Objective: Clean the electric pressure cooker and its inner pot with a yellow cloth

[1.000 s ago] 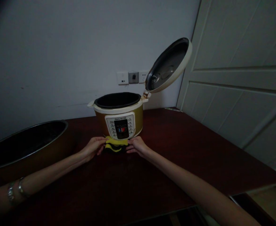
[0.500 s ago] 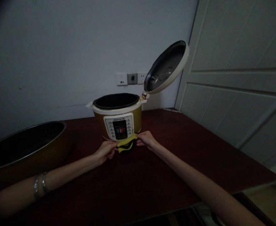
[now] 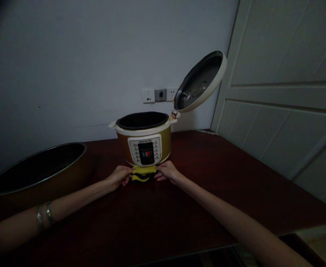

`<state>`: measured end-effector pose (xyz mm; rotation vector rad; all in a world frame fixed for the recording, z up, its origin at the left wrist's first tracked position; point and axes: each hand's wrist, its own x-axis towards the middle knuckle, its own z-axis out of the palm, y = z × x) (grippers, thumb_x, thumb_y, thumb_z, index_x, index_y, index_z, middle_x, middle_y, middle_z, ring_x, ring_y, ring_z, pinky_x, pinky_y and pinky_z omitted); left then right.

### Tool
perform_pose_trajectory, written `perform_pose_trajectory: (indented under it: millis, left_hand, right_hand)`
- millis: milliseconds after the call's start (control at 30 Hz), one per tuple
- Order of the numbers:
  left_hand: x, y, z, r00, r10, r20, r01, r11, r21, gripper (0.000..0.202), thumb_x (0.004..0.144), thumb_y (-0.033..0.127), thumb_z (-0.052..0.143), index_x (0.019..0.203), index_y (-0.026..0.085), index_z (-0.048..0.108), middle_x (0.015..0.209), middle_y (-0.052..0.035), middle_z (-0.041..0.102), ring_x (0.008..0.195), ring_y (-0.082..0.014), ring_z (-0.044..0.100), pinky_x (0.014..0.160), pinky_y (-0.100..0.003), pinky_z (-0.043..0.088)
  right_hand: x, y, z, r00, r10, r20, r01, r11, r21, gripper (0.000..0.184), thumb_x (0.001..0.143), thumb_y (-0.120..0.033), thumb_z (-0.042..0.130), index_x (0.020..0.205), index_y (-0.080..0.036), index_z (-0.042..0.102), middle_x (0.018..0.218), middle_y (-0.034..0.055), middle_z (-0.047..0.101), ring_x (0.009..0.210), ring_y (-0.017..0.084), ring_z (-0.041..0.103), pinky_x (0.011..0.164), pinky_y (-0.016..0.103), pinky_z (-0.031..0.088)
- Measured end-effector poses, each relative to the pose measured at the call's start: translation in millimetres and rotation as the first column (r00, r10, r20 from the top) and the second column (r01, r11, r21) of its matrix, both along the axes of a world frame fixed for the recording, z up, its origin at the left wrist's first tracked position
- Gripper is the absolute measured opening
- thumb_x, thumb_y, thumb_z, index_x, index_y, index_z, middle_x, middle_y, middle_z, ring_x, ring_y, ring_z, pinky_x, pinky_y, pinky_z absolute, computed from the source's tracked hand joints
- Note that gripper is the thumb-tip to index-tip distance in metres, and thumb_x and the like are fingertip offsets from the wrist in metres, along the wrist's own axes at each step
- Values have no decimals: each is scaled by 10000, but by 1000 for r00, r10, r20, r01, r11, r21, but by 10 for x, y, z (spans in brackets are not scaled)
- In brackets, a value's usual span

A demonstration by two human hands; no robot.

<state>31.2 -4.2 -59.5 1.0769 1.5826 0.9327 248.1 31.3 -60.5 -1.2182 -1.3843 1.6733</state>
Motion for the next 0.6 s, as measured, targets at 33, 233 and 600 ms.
perform_pose_trajectory:
  millis: [33,233,600]
  left_hand:
    - [66,5,-4,1000,-26,-4,26,1000,-2,217,737,285,596,659,82,598,539,-36,614,282,-49,386,300,-195,245]
    - [368,30,-5,994,-112,-20,112,993,22,202,781,253,543,673,92,598,588,-54,664,278,-46,381,290,-193,254]
    - [-46,-25,-5,997,6,-79,0,998,67,229,798,269,500,663,102,581,529,-8,606,275,-39,341,307,-197,246]
  right_hand:
    - [72,27,13,1000,-26,15,25,1000,2,197,818,-149,601,633,-83,618,536,41,653,444,80,605,410,133,497]
    - [315,132,110,988,-144,63,143,990,15,237,838,-152,567,624,-74,634,509,41,644,389,63,555,374,132,477]
    - [-49,-9,28,998,-40,43,40,999,-5,174,810,-124,601,645,-83,634,527,53,659,460,105,628,396,139,487]
